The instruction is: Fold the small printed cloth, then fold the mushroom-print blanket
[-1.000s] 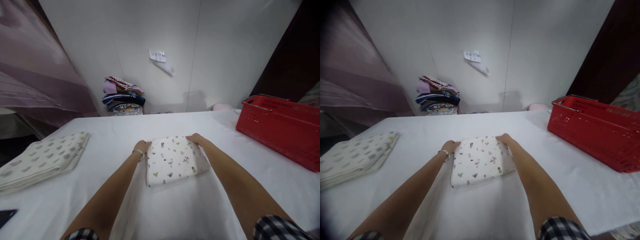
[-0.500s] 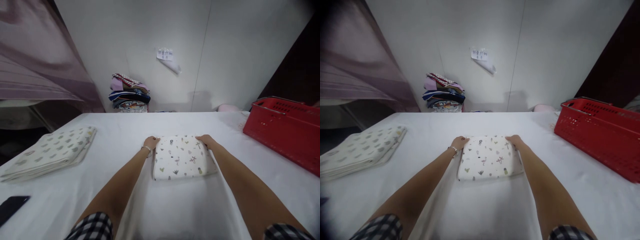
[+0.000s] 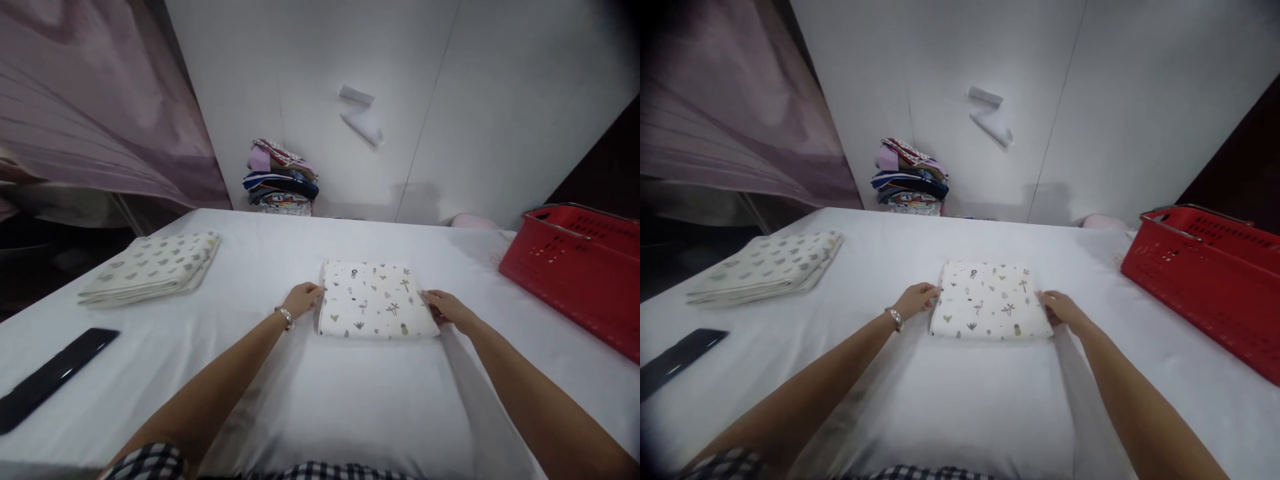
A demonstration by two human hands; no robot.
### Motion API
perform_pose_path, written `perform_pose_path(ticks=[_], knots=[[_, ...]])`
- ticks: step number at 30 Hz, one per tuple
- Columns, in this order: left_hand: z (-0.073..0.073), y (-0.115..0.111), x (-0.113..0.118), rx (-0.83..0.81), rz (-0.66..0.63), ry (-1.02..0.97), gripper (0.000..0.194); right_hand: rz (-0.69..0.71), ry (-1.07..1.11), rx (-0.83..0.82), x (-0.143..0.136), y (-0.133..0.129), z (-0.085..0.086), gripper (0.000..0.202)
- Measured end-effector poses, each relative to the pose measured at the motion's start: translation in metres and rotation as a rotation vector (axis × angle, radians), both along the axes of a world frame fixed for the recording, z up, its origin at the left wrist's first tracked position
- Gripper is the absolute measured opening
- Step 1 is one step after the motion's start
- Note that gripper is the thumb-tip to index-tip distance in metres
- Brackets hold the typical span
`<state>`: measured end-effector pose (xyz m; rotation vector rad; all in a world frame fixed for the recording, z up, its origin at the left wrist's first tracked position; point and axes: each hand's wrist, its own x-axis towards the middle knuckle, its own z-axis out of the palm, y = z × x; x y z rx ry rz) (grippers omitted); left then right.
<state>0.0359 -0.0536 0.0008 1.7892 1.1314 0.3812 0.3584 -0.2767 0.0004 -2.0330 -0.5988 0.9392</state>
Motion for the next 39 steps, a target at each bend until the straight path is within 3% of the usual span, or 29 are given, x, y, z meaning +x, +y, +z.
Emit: perform_pose_path(ticks=[6, 10, 16, 22, 28, 39], knots=[[-0.006, -0.056, -0.023, 0.189, 0.016, -0.034, 0.038, -0.043, -0.020, -0.048, -0.030, -0.032, 0.003, 0.064], [-0.003, -0.073, -0.024, 0.258, 0.022, 0.041, 0.041, -0.074, -0.016, -0.036, -0.037, -0.033, 0.000, 0.069], [-0.005, -0.075, -0.020, 0.398, 0.012, 0.138, 0.040, -0.104, -0.145, 0.032, -0.046, -0.034, -0.011, 0.058], [-0.007, -0.077, -0.022, 0.368, 0.027, 0.104, 0.035, -0.078, -0.215, -0.009, -0.052, -0.040, -0.014, 0.058], [-0.003, -0.090, -0.034, 0.340, 0.136, 0.066, 0.037, -0.075, -0.251, -0.013, -0.052, -0.041, -0.016, 0.058], [-0.011, -0.096, -0.040, 0.378, 0.031, 0.090, 0.019, -0.128, -0.284, 0.018, -0.061, -0.045, -0.013, 0.064]])
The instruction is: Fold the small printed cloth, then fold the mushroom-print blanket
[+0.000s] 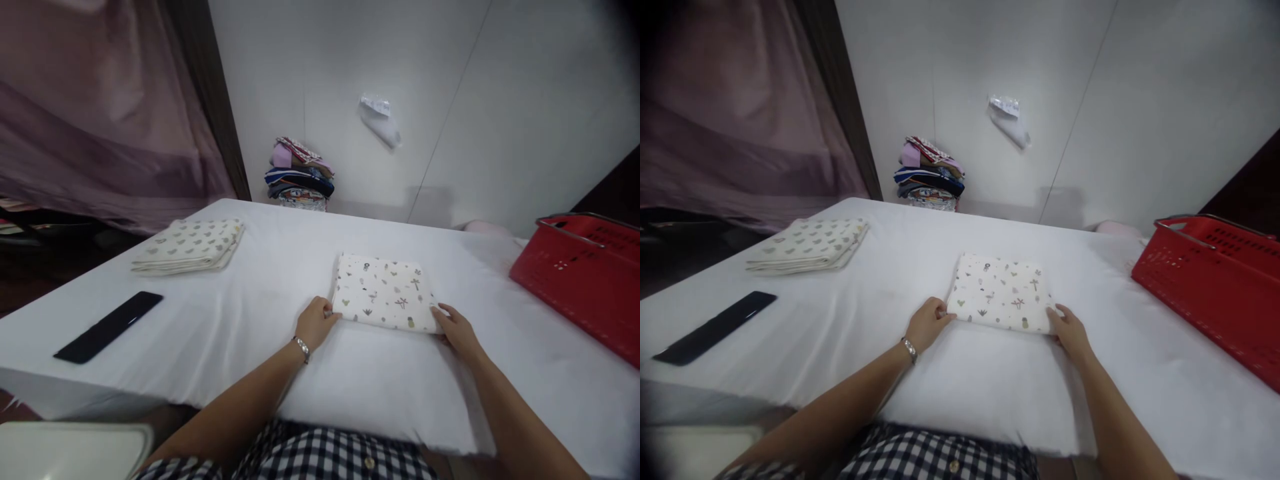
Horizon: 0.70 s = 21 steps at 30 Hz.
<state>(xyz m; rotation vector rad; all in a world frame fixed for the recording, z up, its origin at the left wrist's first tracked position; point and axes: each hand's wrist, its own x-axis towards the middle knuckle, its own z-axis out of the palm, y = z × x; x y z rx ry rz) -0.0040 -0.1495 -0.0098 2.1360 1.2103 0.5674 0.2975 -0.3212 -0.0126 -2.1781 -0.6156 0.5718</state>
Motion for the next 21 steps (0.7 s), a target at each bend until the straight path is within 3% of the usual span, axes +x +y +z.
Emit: perform_pose_path(ticks=[7, 16, 21], knots=[[-0.005, 0.005, 0.001, 0.012, -0.052, -0.087, 0.016, 0.037, -0.089, -0.041, 0.002, 0.000, -0.004, 0.064], [-0.002, 0.022, -0.008, -0.123, -0.137, -0.057, 0.024, 0.056, -0.119, -0.047, 0.004, 0.001, -0.008, 0.061], [0.004, 0.033, 0.002, -0.139, -0.008, -0.091, 0.035, 0.076, -0.059, -0.168, 0.017, 0.008, -0.002, 0.072]])
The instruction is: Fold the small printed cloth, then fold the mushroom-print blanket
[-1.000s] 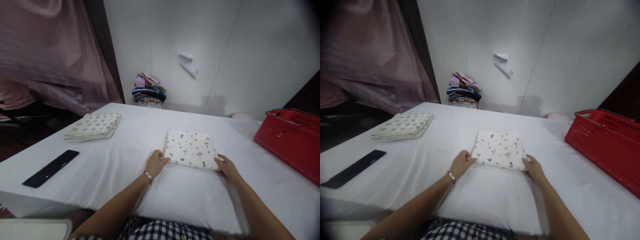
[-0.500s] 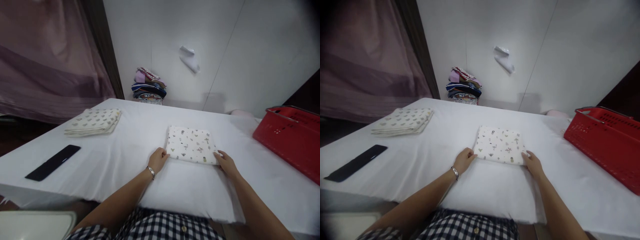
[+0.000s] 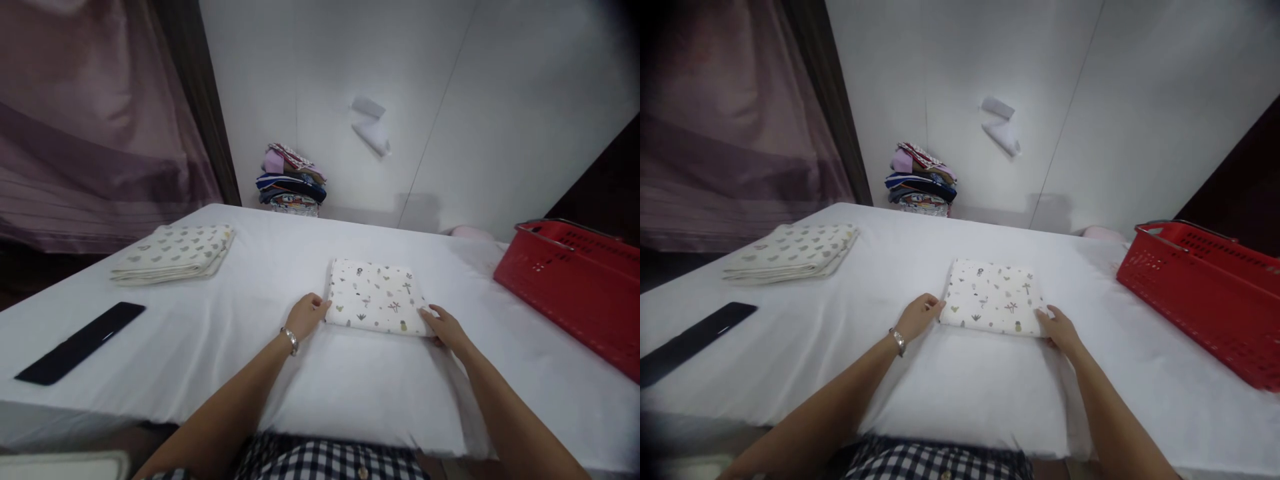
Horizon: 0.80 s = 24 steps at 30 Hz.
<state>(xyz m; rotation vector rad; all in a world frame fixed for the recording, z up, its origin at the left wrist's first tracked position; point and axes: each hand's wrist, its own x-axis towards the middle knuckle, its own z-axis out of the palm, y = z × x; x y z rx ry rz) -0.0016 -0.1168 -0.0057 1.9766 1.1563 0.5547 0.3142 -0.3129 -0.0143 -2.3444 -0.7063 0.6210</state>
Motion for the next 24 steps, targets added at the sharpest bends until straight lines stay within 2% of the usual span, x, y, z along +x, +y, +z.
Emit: perform_pose_path(ticks=[5, 11, 14, 19, 24], knots=[[0.012, 0.025, 0.038, -0.070, 0.036, 0.132, 0.062, 0.014, -0.236, -0.095, 0.020, 0.027, 0.007, 0.071], [0.013, 0.049, 0.082, -0.150, 0.116, 0.179, 0.069, -0.026, -0.150, -0.069, 0.023, 0.058, 0.016, 0.067], [0.013, 0.056, 0.088, -0.201, 0.139, 0.189, 0.072, -0.070, -0.094, -0.027, 0.023, 0.064, 0.017, 0.067], [0.016, 0.063, 0.084, -0.271, 0.142, 0.194, 0.072, -0.081, -0.080, -0.018, 0.026, 0.065, 0.015, 0.068], [0.018, 0.058, 0.087, -0.237, 0.171, 0.173, 0.070, -0.068, -0.088, 0.003, 0.025, 0.067, 0.013, 0.070]])
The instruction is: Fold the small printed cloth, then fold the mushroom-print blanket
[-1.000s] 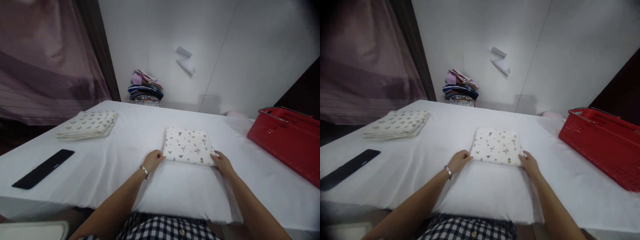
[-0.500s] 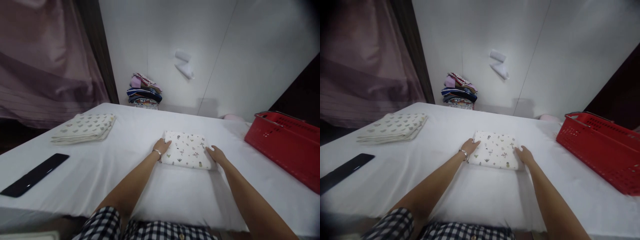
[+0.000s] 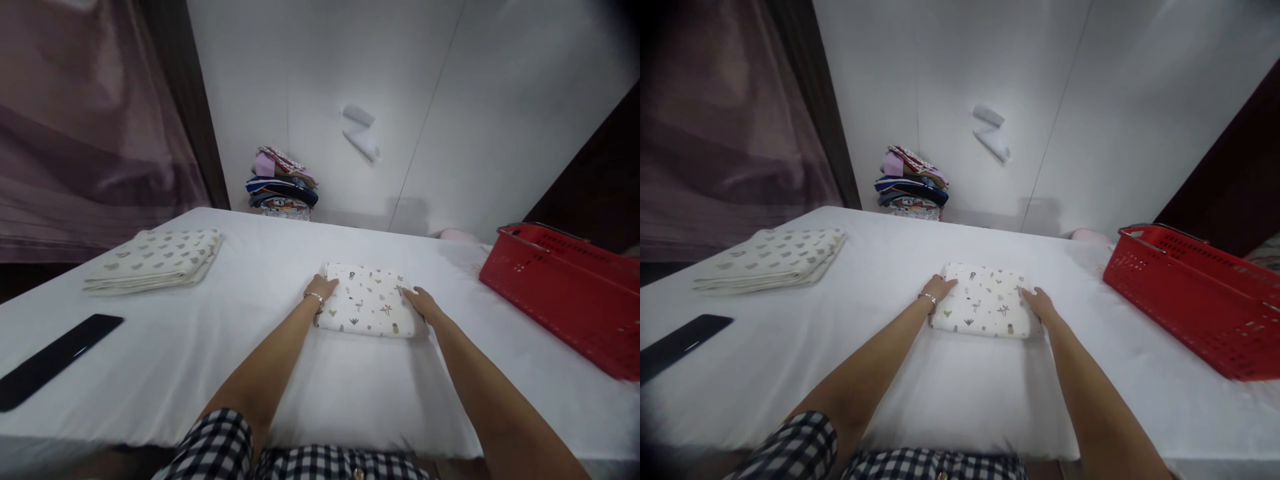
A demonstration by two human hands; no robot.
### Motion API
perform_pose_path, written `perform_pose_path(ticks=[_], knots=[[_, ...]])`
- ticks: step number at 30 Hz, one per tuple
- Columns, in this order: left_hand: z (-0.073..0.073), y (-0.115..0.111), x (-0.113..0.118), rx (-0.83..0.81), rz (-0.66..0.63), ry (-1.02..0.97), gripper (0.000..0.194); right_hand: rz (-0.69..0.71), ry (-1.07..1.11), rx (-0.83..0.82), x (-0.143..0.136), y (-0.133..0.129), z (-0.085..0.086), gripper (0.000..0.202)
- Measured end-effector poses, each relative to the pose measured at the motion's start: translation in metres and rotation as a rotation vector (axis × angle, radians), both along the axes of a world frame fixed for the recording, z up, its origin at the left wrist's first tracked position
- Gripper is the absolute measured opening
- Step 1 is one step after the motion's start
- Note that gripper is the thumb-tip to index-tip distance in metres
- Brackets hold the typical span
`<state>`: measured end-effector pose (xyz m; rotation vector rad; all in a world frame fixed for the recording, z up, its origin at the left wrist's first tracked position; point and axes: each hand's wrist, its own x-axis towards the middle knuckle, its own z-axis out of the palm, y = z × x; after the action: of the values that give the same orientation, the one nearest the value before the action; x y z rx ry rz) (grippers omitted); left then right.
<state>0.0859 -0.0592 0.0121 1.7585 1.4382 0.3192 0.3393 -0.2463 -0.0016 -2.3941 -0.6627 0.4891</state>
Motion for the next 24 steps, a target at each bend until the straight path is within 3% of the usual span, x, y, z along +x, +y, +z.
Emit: perform_pose_path(ticks=[4, 7, 11, 16, 20, 24], knots=[[0.000, -0.005, 0.003, 0.031, -0.002, -0.054, 0.064, 0.018, -0.029, 0.030, -0.003, 0.002, -0.002, 0.066], [0.003, -0.002, -0.008, 0.049, -0.003, -0.089, 0.062, 0.049, -0.037, 0.063, -0.013, 0.004, -0.004, 0.063], [0.005, 0.004, -0.048, 0.105, 0.027, -0.096, 0.063, 0.164, -0.017, 0.097, -0.042, 0.007, -0.010, 0.064], [-0.005, 0.003, -0.093, 0.060, 0.070, -0.024, 0.065, 0.289, -0.068, -0.014, -0.069, 0.009, -0.012, 0.070], [-0.006, 0.005, -0.092, 0.064, 0.066, -0.019, 0.074, 0.240, -0.083, -0.067, -0.065, 0.020, -0.003, 0.077], [-0.005, 0.009, -0.085, 0.105, 0.076, 0.002, 0.069, 0.165, -0.078, -0.040, -0.055, 0.040, 0.006, 0.074]])
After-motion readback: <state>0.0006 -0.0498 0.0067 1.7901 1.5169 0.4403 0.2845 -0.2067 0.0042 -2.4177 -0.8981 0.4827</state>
